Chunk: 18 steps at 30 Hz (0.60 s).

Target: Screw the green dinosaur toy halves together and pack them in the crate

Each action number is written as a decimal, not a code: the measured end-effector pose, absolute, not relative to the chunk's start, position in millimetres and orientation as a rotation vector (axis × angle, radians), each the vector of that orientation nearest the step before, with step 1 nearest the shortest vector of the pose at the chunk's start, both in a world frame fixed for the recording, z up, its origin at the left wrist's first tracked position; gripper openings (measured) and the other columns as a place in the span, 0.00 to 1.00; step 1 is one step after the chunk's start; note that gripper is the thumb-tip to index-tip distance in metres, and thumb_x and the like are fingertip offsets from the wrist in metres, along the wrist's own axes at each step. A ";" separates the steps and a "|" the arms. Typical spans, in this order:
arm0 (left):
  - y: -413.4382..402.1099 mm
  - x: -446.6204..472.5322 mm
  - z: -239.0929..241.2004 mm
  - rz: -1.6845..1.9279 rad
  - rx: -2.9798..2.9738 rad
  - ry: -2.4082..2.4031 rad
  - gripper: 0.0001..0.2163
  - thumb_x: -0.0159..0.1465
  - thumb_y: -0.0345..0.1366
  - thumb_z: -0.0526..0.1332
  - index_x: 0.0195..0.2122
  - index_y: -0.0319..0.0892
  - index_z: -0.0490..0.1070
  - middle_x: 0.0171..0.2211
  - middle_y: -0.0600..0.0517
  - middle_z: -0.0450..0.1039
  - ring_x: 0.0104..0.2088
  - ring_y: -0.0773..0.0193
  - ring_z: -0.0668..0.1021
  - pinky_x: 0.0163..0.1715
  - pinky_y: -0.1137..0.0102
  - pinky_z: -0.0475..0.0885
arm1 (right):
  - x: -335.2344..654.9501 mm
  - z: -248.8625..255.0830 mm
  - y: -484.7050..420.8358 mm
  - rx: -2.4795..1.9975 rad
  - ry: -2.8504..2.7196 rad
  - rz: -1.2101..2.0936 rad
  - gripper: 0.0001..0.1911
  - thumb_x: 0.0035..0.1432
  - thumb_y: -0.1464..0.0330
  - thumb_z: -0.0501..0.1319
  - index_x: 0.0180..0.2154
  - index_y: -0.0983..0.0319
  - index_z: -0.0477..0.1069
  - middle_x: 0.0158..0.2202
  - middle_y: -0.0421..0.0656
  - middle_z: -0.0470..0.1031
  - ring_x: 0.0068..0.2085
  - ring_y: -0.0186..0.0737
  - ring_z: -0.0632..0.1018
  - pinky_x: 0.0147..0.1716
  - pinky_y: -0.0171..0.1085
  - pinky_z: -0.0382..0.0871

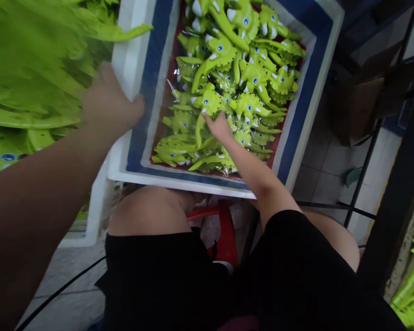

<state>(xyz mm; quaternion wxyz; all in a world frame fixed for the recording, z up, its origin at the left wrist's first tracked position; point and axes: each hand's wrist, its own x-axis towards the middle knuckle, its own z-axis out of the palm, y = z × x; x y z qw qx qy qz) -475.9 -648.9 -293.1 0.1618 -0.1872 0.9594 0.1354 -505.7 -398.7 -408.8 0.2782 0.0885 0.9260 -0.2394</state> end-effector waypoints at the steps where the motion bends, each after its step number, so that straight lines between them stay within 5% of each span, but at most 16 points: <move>1: -648.8 -475.5 -293.3 0.390 -0.525 2.744 0.42 0.69 0.33 0.63 0.82 0.28 0.49 0.75 0.29 0.67 0.72 0.28 0.75 0.74 0.38 0.73 | -505.4 -413.5 -409.8 0.268 2.468 -0.667 0.58 0.78 0.42 0.59 0.80 0.83 0.41 0.63 0.67 0.80 0.65 0.63 0.82 0.67 0.56 0.78; 3: -648.6 -474.9 -293.8 0.394 -0.512 2.758 0.42 0.70 0.34 0.63 0.82 0.28 0.49 0.75 0.29 0.67 0.73 0.28 0.75 0.74 0.38 0.73 | -508.1 -419.7 -432.7 0.304 2.434 -0.718 0.61 0.75 0.46 0.67 0.81 0.81 0.38 0.66 0.66 0.77 0.64 0.59 0.81 0.65 0.54 0.80; 6: -647.3 -474.8 -292.6 0.380 -0.532 2.748 0.42 0.69 0.33 0.63 0.82 0.29 0.49 0.75 0.29 0.67 0.72 0.27 0.75 0.73 0.36 0.73 | -517.2 -413.1 -454.2 0.228 2.404 -0.785 0.36 0.76 0.56 0.70 0.75 0.64 0.64 0.67 0.55 0.77 0.62 0.53 0.82 0.62 0.55 0.83; 8: -646.5 -475.0 -291.1 0.389 -0.550 2.733 0.43 0.69 0.32 0.64 0.82 0.28 0.49 0.76 0.29 0.67 0.73 0.28 0.75 0.74 0.37 0.72 | -520.4 -397.3 -451.5 0.103 2.376 -0.810 0.29 0.77 0.59 0.68 0.72 0.61 0.69 0.67 0.52 0.77 0.62 0.51 0.82 0.62 0.54 0.82; 12: -647.6 -475.5 -290.8 0.447 -0.540 2.730 0.44 0.69 0.32 0.64 0.83 0.28 0.48 0.78 0.29 0.64 0.76 0.31 0.72 0.77 0.41 0.69 | -499.4 -358.3 -408.4 -0.256 2.223 -0.720 0.56 0.68 0.68 0.75 0.83 0.68 0.45 0.72 0.59 0.74 0.62 0.52 0.83 0.66 0.47 0.78; 14: -648.9 -476.0 -291.4 0.460 -0.536 2.728 0.44 0.69 0.33 0.64 0.83 0.28 0.47 0.78 0.29 0.63 0.76 0.30 0.71 0.77 0.39 0.69 | -476.5 -345.3 -380.3 -0.552 2.113 -0.463 0.59 0.68 0.68 0.74 0.84 0.67 0.39 0.67 0.60 0.79 0.56 0.54 0.85 0.60 0.48 0.81; 16: -649.5 -476.7 -291.3 0.455 -0.540 2.720 0.44 0.71 0.34 0.64 0.83 0.29 0.47 0.77 0.29 0.64 0.75 0.28 0.73 0.76 0.37 0.70 | -453.5 -339.4 -355.8 -0.795 2.017 -0.175 0.53 0.71 0.66 0.71 0.84 0.68 0.44 0.56 0.59 0.86 0.49 0.57 0.87 0.54 0.51 0.83; 18: -649.1 -477.2 -290.1 0.436 -0.552 2.706 0.44 0.71 0.34 0.64 0.84 0.30 0.46 0.77 0.29 0.64 0.74 0.27 0.74 0.75 0.37 0.71 | -439.5 -339.1 -336.3 -0.872 2.009 -0.043 0.46 0.68 0.63 0.73 0.80 0.67 0.60 0.52 0.57 0.87 0.50 0.59 0.87 0.55 0.53 0.82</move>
